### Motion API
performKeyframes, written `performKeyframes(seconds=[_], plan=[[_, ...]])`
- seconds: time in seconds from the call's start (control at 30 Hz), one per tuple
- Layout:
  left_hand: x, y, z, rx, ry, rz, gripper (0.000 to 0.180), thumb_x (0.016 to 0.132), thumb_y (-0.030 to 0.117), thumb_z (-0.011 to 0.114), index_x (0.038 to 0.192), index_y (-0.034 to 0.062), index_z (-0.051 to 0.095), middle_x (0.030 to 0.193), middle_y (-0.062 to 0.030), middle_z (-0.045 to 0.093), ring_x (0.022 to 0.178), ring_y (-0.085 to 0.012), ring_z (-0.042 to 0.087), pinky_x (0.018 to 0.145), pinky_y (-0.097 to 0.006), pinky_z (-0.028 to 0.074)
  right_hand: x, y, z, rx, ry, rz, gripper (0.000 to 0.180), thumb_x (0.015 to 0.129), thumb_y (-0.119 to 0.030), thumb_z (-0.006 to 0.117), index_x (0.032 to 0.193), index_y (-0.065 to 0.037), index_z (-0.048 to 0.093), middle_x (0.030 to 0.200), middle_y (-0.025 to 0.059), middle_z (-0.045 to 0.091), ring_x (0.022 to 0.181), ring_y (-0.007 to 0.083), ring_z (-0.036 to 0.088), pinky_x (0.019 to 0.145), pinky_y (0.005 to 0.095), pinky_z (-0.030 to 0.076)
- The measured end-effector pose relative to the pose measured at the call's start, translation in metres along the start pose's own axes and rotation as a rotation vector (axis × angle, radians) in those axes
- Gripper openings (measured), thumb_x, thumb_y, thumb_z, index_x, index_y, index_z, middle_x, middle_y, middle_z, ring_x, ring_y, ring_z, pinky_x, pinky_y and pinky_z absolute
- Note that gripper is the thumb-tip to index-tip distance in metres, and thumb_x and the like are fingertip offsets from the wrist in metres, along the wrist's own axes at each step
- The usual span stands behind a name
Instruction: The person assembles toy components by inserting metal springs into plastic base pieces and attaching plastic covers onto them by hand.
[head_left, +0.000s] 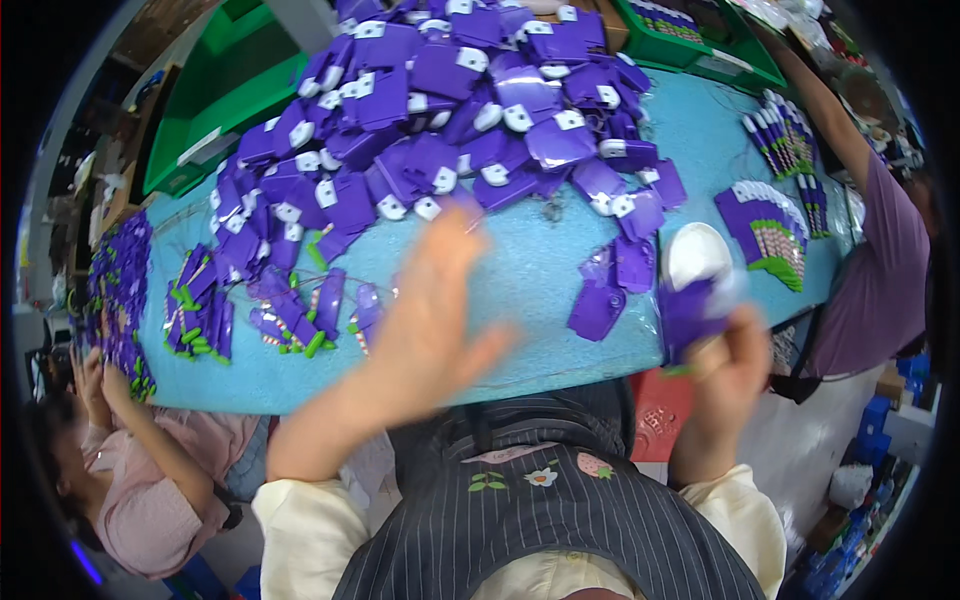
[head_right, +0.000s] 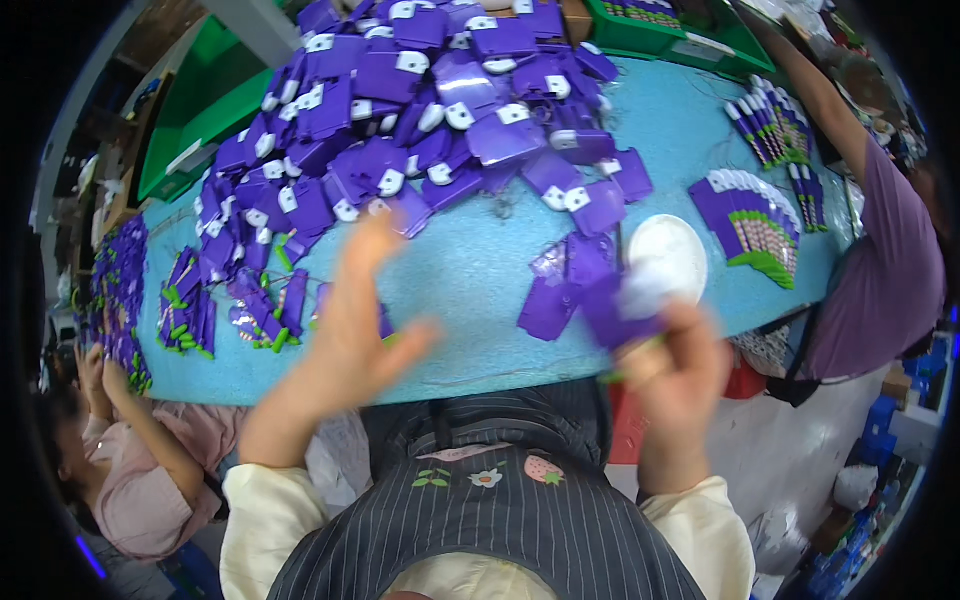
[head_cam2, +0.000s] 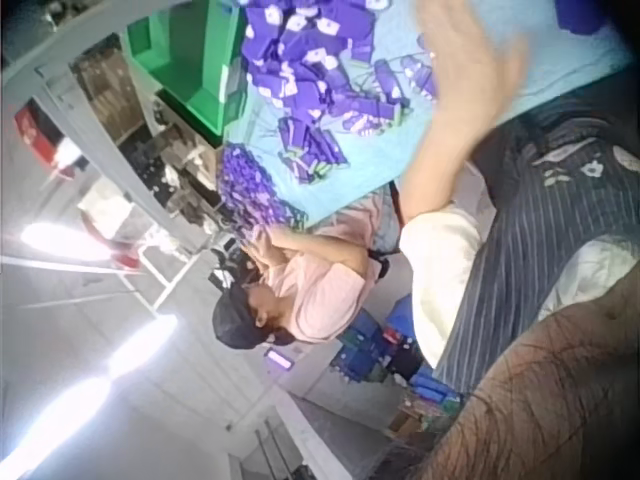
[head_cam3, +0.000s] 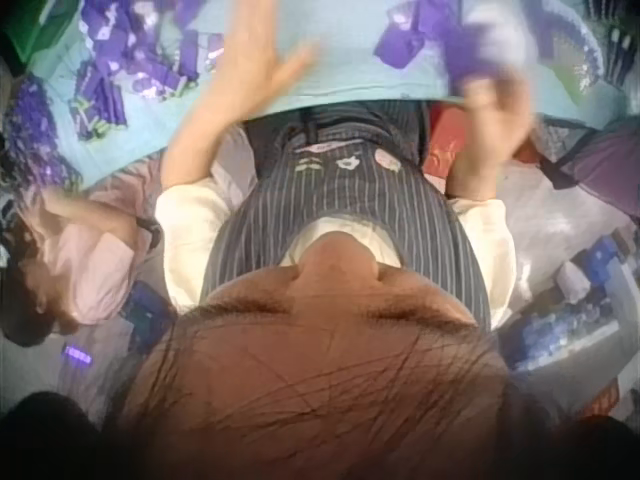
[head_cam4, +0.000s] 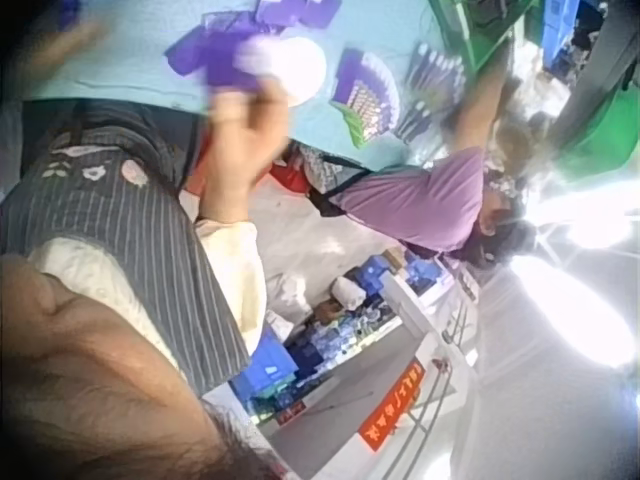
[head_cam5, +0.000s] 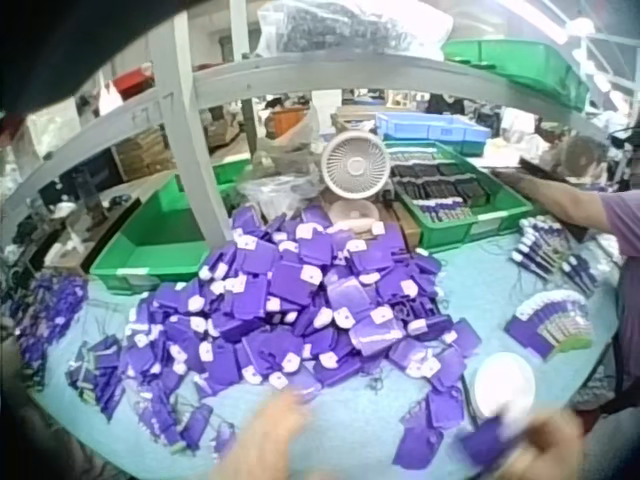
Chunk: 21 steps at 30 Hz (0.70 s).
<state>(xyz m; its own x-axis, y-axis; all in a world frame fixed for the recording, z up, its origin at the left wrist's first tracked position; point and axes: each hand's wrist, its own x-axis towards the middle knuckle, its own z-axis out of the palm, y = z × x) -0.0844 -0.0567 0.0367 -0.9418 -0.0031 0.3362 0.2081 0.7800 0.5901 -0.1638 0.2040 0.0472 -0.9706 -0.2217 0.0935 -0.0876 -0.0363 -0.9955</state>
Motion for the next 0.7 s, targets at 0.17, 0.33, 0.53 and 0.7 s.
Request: performKeyframes(seconds=[0.17, 0.33, 0.53, 0.7], plan=[[0.049, -0.073, -0.008, 0.497, 0.023, 0.017, 0.05, 0.074, -0.002, 0.058, 0.123, 0.0001, 0.046, 0.129, -0.0192, 0.046, 0.123, -0.0404, 0.039, 0.104, -0.046, 0.032, 0.116, 0.013, -0.09, -0.378, 0.132, -0.309, 0.025, 0.086, -0.01, 0.062, 0.108, 0.002, 0.058, 0.091, 0.0012, 0.059, 0.078, 0.0055, 0.051, 0.07, 0.0185, 0.041], [0.053, -0.073, -0.003, 0.494, 0.101, 0.166, 0.034, 0.078, -0.002, 0.057, 0.112, -0.0014, 0.055, 0.105, -0.017, 0.061, 0.102, -0.0335, 0.056, 0.094, -0.042, 0.04, 0.143, 0.061, -0.112, -1.203, 0.063, -0.34, 0.03, 0.076, -0.012, 0.069, 0.1, 0.002, 0.06, 0.083, 0.0096, 0.06, 0.082, 0.0232, 0.056, 0.074, 0.0324, 0.044], [0.015, 0.008, -0.019, -0.424, -0.123, -0.385, 0.058, 0.078, 0.003, 0.058, 0.13, 0.0003, 0.032, 0.07, -0.01, 0.061, 0.066, -0.0245, 0.061, 0.06, -0.033, 0.046, 0.071, 0.015, -0.017, -0.945, -0.149, -0.546, 0.06, 0.065, -0.016, 0.076, 0.117, 0.001, 0.051, 0.114, 0.0183, 0.053, 0.102, 0.034, 0.053, 0.087, 0.0413, 0.042], [-0.042, 0.027, 0.011, -0.725, -0.179, -0.401, 0.06, 0.08, 0.004, 0.06, 0.132, 0.001, 0.031, 0.082, -0.0097, 0.063, 0.075, -0.0175, 0.061, 0.068, -0.029, 0.046, -0.005, -0.006, 0.067, -0.575, -1.08, -0.51, 0.09, 0.058, -0.015, 0.08, 0.134, 0.0, 0.035, 0.122, 0.0203, 0.046, 0.102, 0.035, 0.053, 0.084, 0.0415, 0.045]])
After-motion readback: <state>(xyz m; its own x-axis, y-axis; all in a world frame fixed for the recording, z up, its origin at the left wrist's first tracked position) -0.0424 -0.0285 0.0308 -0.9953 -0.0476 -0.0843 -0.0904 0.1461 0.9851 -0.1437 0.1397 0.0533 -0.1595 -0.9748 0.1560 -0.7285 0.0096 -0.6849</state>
